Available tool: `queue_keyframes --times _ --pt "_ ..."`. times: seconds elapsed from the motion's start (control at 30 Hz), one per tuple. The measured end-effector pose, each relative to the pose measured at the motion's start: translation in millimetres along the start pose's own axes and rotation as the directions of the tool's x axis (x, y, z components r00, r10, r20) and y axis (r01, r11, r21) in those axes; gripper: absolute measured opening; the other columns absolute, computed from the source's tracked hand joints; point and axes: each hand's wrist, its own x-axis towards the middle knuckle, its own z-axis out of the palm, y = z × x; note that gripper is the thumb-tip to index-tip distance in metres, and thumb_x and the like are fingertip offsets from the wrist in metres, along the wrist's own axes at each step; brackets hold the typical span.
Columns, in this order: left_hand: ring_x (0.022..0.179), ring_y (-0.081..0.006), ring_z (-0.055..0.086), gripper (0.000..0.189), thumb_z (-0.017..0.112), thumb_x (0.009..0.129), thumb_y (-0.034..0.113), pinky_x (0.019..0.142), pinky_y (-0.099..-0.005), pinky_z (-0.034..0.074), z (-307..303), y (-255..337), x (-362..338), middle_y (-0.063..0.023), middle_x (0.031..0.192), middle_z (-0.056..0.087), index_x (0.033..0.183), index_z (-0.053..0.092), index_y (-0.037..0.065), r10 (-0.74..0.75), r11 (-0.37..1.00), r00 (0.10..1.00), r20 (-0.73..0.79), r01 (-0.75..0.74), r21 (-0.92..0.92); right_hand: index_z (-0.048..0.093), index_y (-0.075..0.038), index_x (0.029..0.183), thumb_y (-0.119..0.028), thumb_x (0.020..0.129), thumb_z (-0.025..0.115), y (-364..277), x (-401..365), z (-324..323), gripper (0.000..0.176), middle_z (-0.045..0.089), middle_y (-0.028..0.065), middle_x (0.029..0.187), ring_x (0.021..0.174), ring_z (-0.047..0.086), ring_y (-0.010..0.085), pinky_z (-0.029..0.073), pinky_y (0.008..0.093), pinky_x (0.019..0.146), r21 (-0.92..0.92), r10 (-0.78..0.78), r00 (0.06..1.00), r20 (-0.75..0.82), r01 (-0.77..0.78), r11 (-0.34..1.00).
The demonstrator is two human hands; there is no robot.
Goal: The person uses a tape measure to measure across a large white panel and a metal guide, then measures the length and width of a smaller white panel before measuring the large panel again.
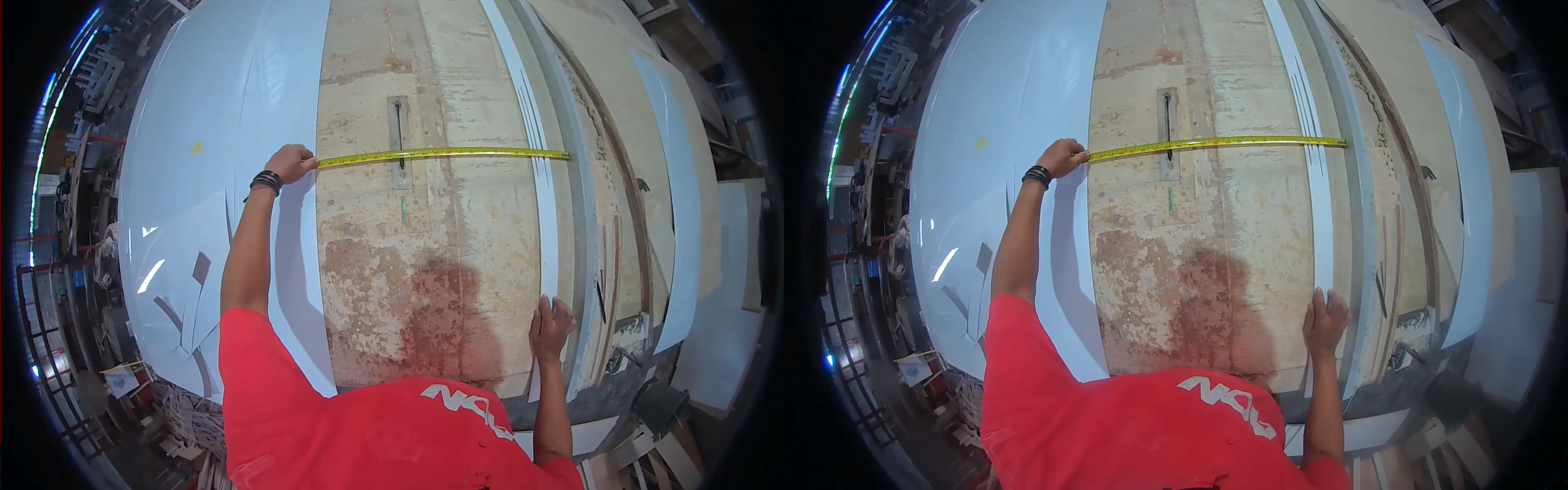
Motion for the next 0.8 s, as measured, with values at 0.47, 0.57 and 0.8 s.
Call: queue_keyframes --times 0.47,0.57,0.8 --pt "0.079 -0.0325 0.068 0.031 0.064 0.084 0.03 0.074 -0.0404 0.053 8.6 9.2 2.1 -0.0177 0.087 0.071 0.095 0.075 0.003 -0.002 1.0 1.0 -0.004 0.002 -0.026 0.064 -0.015 0.127 -0.002 0.083 0.065 42.8 5.9 6.4 0.046 0.05 0.0084 0.08 0.073 0.053 0.0273 0.045 0.039 0.064 0.007 0.126 0.991 -0.04 -0.125 0.992" --pt "0.079 -0.0318 0.068 0.031 0.064 0.084 0.03 0.074 -0.0403 0.053 10.9 12.4 3.6 -0.0177 0.087 0.071 0.095 0.075 0.003 -0.018 0.999 1.0 -0.006 0.017 -0.043 0.064 -0.015 0.127 -0.002 0.081 0.065 49.1 3.9 8.9 0.048 0.049 0.0071 0.078 0.07 0.053 0.0261 0.046 0.0384 0.061 -0.006 0.133 0.99 -0.048 -0.134 0.991" --pt "0.084 -0.0348 0.066 0.034 0.062 0.086 0.033 0.077 -0.0415 0.052 11.6 15.0 2.4 -0.0199 0.09 0.07 0.094 0.074 0.003 0.016 1.0 1.0 -0.013 -0.016 -0.003 0.064 -0.015 0.127 -0.003 0.079 0.064 59.9 -0.2 20.6 0.049 0.049 0.0066 0.075 0.064 0.052 0.0256 0.046 0.0383 0.055 -0.045 0.049 0.992 -0.114 -0.054 0.998"
